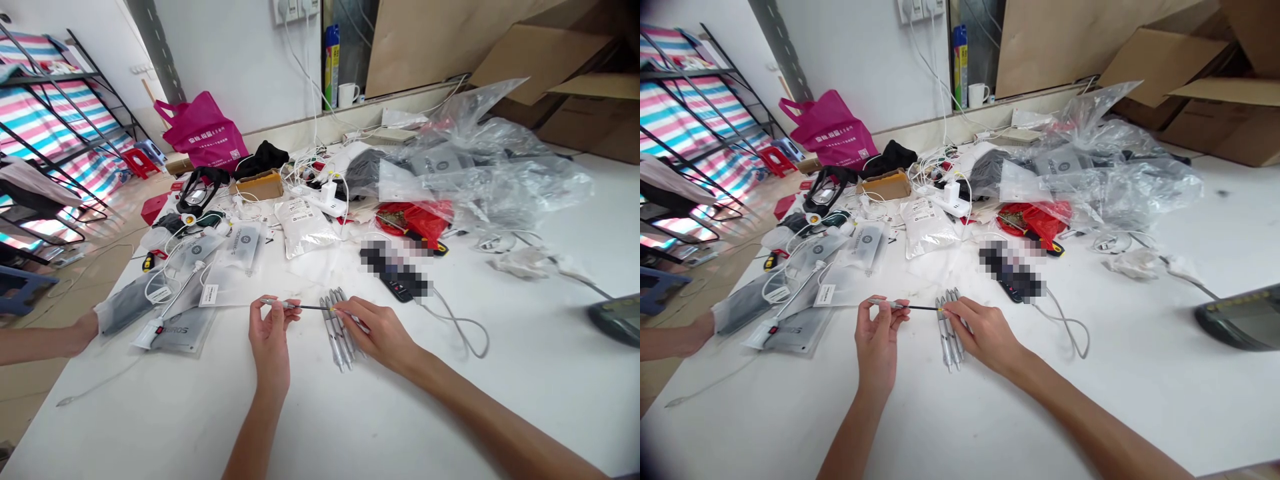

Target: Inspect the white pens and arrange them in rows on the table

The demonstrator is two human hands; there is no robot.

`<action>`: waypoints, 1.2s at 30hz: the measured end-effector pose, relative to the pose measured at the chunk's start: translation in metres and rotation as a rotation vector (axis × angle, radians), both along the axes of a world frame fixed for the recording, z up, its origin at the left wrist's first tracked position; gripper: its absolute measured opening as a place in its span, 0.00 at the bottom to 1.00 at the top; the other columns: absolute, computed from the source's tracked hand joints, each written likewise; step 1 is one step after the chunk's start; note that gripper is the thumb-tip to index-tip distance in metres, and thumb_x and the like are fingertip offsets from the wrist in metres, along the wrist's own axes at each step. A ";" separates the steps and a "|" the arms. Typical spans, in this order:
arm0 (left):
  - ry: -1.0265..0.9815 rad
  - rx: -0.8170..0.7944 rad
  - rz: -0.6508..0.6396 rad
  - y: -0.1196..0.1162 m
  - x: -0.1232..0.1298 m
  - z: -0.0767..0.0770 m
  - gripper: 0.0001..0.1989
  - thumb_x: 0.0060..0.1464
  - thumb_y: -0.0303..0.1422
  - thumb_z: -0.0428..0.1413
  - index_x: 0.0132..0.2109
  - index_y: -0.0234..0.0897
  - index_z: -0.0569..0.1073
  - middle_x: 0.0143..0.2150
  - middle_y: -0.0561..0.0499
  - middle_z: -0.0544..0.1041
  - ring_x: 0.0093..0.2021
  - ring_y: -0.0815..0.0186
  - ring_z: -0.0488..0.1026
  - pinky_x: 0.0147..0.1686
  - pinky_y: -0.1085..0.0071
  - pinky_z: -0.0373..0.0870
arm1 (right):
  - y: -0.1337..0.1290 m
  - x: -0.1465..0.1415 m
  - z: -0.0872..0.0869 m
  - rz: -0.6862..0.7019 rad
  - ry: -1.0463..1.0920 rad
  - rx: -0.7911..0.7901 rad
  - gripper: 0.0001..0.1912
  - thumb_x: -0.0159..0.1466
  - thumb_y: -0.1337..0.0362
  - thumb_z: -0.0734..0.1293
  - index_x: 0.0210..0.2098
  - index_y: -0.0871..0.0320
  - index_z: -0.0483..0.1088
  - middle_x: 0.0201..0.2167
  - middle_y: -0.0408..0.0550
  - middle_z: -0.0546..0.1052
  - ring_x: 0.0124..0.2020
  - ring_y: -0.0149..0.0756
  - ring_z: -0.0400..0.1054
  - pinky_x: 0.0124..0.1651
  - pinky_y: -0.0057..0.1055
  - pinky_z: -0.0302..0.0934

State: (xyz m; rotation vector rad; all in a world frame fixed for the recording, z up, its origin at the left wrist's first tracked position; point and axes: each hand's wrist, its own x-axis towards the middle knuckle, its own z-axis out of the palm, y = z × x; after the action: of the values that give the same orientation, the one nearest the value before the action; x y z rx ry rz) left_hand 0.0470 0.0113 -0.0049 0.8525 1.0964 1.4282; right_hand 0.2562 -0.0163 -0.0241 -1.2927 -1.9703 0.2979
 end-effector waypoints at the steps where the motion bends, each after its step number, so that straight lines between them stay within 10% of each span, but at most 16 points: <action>1: -0.001 -0.007 -0.010 0.000 0.000 0.001 0.19 0.62 0.48 0.64 0.48 0.41 0.68 0.42 0.46 0.85 0.38 0.64 0.81 0.47 0.64 0.75 | 0.000 0.000 0.000 0.000 -0.003 0.007 0.11 0.79 0.64 0.59 0.50 0.55 0.73 0.33 0.45 0.77 0.25 0.29 0.66 0.29 0.29 0.59; 27: -0.008 0.035 -0.251 0.005 0.008 0.010 0.16 0.59 0.45 0.68 0.45 0.37 0.79 0.41 0.46 0.83 0.40 0.63 0.80 0.49 0.63 0.76 | 0.001 -0.029 0.010 -0.038 0.051 -0.146 0.08 0.78 0.57 0.61 0.49 0.54 0.64 0.35 0.45 0.79 0.26 0.33 0.71 0.30 0.29 0.63; 36: -0.108 0.044 -0.018 0.020 -0.020 -0.011 0.16 0.63 0.45 0.64 0.47 0.37 0.76 0.43 0.47 0.82 0.41 0.65 0.79 0.52 0.63 0.75 | 0.022 -0.050 0.009 -0.102 -0.170 0.062 0.09 0.78 0.59 0.60 0.51 0.55 0.70 0.36 0.46 0.78 0.23 0.29 0.66 0.29 0.28 0.60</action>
State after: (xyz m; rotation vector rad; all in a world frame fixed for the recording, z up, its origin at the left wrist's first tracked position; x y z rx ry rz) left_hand 0.0268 0.0314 -0.0163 0.8049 0.9771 1.4701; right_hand 0.2065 0.0062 -0.0155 -1.4127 -2.0281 0.0788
